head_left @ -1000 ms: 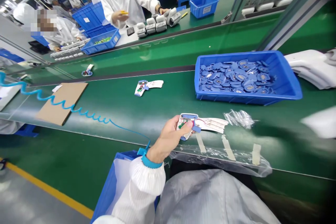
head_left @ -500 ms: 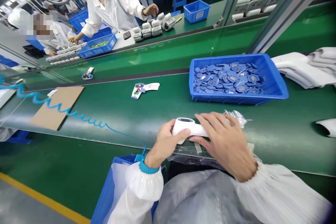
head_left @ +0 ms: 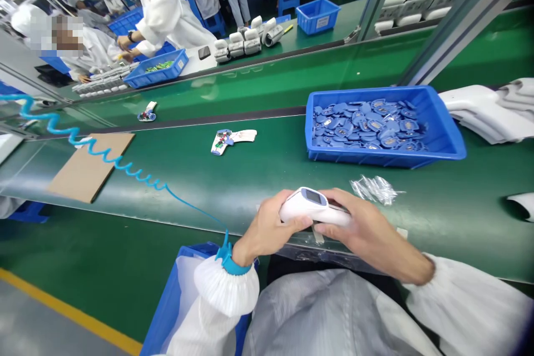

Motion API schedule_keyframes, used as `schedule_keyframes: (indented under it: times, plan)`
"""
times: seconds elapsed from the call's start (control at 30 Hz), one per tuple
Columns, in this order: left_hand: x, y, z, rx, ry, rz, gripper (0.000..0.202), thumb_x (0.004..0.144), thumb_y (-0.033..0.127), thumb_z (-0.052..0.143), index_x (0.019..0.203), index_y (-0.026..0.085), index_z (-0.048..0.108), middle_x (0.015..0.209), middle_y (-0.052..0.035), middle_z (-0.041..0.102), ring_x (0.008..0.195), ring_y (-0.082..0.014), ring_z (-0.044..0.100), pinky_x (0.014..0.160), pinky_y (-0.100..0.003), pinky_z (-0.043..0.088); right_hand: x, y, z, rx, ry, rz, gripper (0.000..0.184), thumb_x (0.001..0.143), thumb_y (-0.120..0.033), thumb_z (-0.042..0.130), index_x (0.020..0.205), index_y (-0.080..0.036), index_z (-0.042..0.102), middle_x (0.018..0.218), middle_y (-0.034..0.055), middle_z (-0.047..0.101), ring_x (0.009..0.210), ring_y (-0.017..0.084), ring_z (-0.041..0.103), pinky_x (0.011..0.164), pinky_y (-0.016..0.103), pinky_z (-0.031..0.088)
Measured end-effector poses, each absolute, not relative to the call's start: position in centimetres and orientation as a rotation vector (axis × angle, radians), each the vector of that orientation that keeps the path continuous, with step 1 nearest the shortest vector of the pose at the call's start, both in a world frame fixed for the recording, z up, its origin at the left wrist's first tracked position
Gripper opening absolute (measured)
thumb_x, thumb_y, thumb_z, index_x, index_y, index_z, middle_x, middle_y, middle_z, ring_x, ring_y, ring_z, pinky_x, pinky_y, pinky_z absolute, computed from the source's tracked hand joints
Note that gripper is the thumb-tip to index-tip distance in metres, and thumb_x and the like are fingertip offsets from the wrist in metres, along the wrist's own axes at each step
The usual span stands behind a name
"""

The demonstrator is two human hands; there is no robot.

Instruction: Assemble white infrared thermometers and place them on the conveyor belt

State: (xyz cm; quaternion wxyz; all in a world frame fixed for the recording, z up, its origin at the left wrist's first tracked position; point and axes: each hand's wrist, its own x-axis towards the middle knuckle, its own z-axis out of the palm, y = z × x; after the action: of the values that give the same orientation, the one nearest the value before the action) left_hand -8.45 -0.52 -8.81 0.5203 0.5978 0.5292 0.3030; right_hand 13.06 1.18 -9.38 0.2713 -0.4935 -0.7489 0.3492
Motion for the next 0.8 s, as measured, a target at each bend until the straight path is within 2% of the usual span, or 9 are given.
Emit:
schedule_keyframes:
  times: [0.07, 0.1, 0.17, 0.23, 0.3, 0.43, 0.53, 0.63, 0.8]
  plan:
    - [-8.3, -0.5, -8.7, 1.463, 1.309, 0.720, 0.041, 0.087, 0.042, 0.074, 0.119, 0.019, 0.068, 0.102, -0.0044, 0.072, 0.087, -0.0207, 0.061, 0.075, -0.030, 0.045, 12.4, 1.5, -8.6, -1.218, -1.917, 1.156, 0.045, 0.090, -0.046, 0.068, 0.132, -0.032, 0.060, 0.118, 0.0019, 0.071, 0.096, 0.020, 0.071, 0.075, 0.031, 0.056]
    - [-8.2, -0.5, -8.6, 1.468, 1.322, 0.721, 0.039, 0.086, 0.041, 0.075, 0.117, 0.018, 0.068, 0.099, -0.0036, 0.072, 0.084, -0.0197, 0.061, 0.073, -0.029, 0.045, 11.7, 1.6, -8.1, -1.218, -1.878, 1.170, 0.041, 0.093, -0.049, 0.064, 0.129, -0.030, 0.063, 0.117, 0.0028, 0.071, 0.097, 0.019, 0.069, 0.076, 0.030, 0.054]
    - [-7.9, -0.5, -8.3, 1.493, 1.334, 0.724, 0.033, 0.085, 0.035, 0.074, 0.113, 0.018, 0.067, 0.097, -0.0031, 0.072, 0.082, -0.0189, 0.063, 0.070, -0.028, 0.045, 9.7, 1.9, -7.4, -1.314, -1.832, 0.939, 0.030, 0.096, -0.052, 0.059, 0.099, -0.025, 0.070, 0.095, 0.0021, 0.070, 0.083, 0.016, 0.065, 0.070, 0.029, 0.049]
    - [-7.5, -0.5, -8.1, 1.580, 1.301, 0.693, 0.023, 0.086, 0.025, 0.068, 0.107, 0.017, 0.067, 0.096, -0.0043, 0.073, 0.080, -0.0192, 0.064, 0.067, -0.028, 0.044, 7.5, 2.0, -7.0, -1.394, -1.856, 0.592, 0.042, 0.099, -0.051, 0.056, 0.069, -0.021, 0.058, 0.071, -0.0003, 0.059, 0.065, 0.013, 0.054, 0.061, 0.029, 0.038]
    - [-7.2, -0.4, -8.0, 1.731, 1.277, 0.621, 0.017, 0.085, 0.018, 0.061, 0.100, 0.016, 0.068, 0.090, -0.0071, 0.074, 0.074, -0.0206, 0.065, 0.063, -0.029, 0.042, 5.7, 2.3, -7.1, -1.382, -1.919, 0.314, 0.051, 0.102, -0.046, 0.052, 0.058, -0.020, 0.046, 0.061, -0.0012, 0.049, 0.058, 0.011, 0.045, 0.056, 0.031, 0.030]
    - [-7.1, -0.1, -7.8, 1.978, 1.459, 0.522, 0.022, 0.080, 0.018, 0.060, 0.099, 0.013, 0.069, 0.077, -0.0130, 0.072, 0.064, -0.0258, 0.064, 0.061, -0.035, 0.039, 4.5, 3.2, -7.0, -1.265, -1.923, 0.156, 0.055, 0.103, -0.036, 0.048, 0.052, -0.019, 0.040, 0.053, -0.0009, 0.043, 0.053, 0.010, 0.039, 0.054, 0.031, 0.025]
    - [-7.4, 0.2, -7.0, 1.838, 1.468, 0.577, 0.020, 0.084, 0.026, 0.063, 0.101, 0.017, 0.067, 0.082, -0.0100, 0.072, 0.067, -0.0243, 0.063, 0.061, -0.033, 0.040, 5.0, 4.1, -6.3, -1.288, -1.787, 0.265, 0.057, 0.103, -0.038, 0.048, 0.050, -0.019, 0.037, 0.051, -0.0018, 0.039, 0.049, 0.009, 0.035, 0.054, 0.031, 0.025]
    - [-7.6, 0.0, -6.6, 1.662, 1.430, 0.669, 0.018, 0.086, 0.036, 0.068, 0.095, 0.021, 0.063, 0.084, -0.0052, 0.071, 0.068, -0.0202, 0.061, 0.060, -0.030, 0.039, 5.5, 4.5, -5.6, -1.306, -1.709, 0.344, 0.055, 0.102, -0.040, 0.048, 0.052, -0.020, 0.041, 0.051, -0.0018, 0.042, 0.050, 0.010, 0.037, 0.055, 0.031, 0.027]
    - [-7.0, -1.0, -8.0, 1.879, 1.550, 0.738, 0.021, 0.082, 0.037, 0.072, 0.088, 0.019, 0.062, 0.074, -0.0086, 0.065, 0.062, -0.0226, 0.062, 0.062, -0.032, 0.039, 4.7, 3.6, -5.8, -1.263, -1.731, 0.366, 0.053, 0.102, -0.038, 0.045, 0.052, -0.022, 0.040, 0.052, -0.0007, 0.047, 0.049, 0.011, 0.040, 0.054, 0.031, 0.028]
